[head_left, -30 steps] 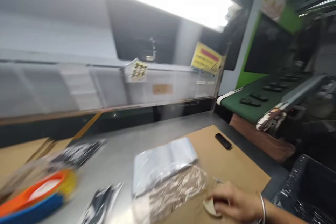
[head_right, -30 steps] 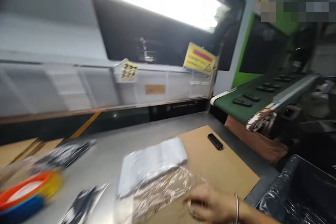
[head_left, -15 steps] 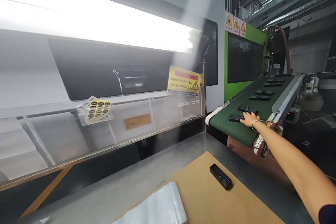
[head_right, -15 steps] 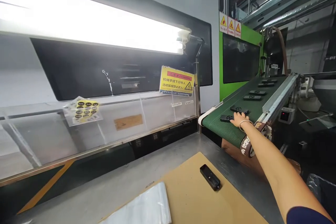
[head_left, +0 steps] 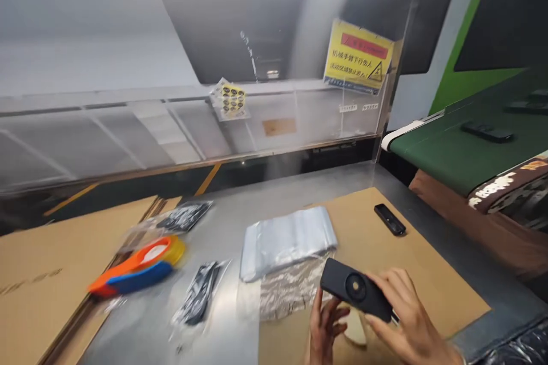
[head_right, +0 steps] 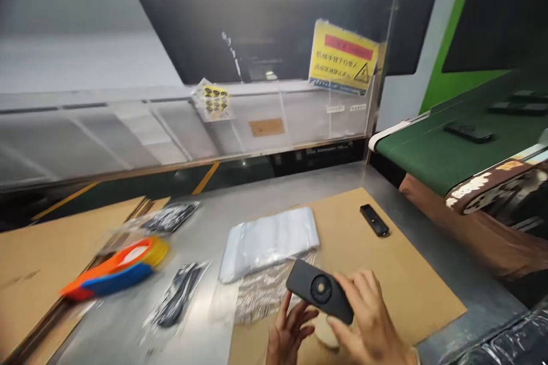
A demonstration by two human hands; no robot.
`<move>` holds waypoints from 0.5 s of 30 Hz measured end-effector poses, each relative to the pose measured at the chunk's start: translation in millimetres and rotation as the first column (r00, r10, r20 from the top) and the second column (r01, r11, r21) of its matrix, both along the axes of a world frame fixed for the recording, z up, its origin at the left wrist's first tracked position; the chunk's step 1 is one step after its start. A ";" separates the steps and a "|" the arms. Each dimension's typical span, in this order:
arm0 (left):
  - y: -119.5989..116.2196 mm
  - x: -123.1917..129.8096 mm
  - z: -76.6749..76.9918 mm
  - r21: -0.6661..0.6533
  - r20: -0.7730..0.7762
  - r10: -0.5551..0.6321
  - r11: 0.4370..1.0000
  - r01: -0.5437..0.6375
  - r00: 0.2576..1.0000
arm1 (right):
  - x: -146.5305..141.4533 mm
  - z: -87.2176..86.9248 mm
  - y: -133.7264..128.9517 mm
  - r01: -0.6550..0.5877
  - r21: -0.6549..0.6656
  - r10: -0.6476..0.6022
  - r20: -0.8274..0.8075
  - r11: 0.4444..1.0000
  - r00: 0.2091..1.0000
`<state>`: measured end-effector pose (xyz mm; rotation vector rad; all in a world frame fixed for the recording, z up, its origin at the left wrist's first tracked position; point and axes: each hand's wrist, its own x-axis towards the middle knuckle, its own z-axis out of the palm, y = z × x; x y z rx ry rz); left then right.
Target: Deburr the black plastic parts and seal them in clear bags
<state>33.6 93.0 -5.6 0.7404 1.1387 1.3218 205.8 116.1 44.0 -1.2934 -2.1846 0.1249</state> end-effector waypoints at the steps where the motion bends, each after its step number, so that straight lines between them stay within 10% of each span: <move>1: -3.7 4.5 -1.5 -0.021 0.302 0.028 1.000 -0.023 0.953 | -14.2 -10.0 -17.2 -0.035 0.020 0.035 -0.039 0.999 0.999; 5: -19.6 2.5 -9.4 -0.189 0.725 0.154 0.982 -0.021 0.671 | -40.9 -46.0 -51.8 -0.217 -0.066 0.201 -0.185 0.974 0.962; 10: -49.0 -16.8 -17.9 -0.287 0.688 0.062 0.938 0.193 0.723 | -31.8 -86.6 -31.9 0.011 -0.211 -0.023 -0.053 0.978 0.998; 15: -79.8 -17.4 -24.8 -0.198 0.747 -0.121 0.898 0.392 0.654 | -29.4 -107.8 -13.6 -0.037 -0.262 0.034 -0.014 0.964 0.999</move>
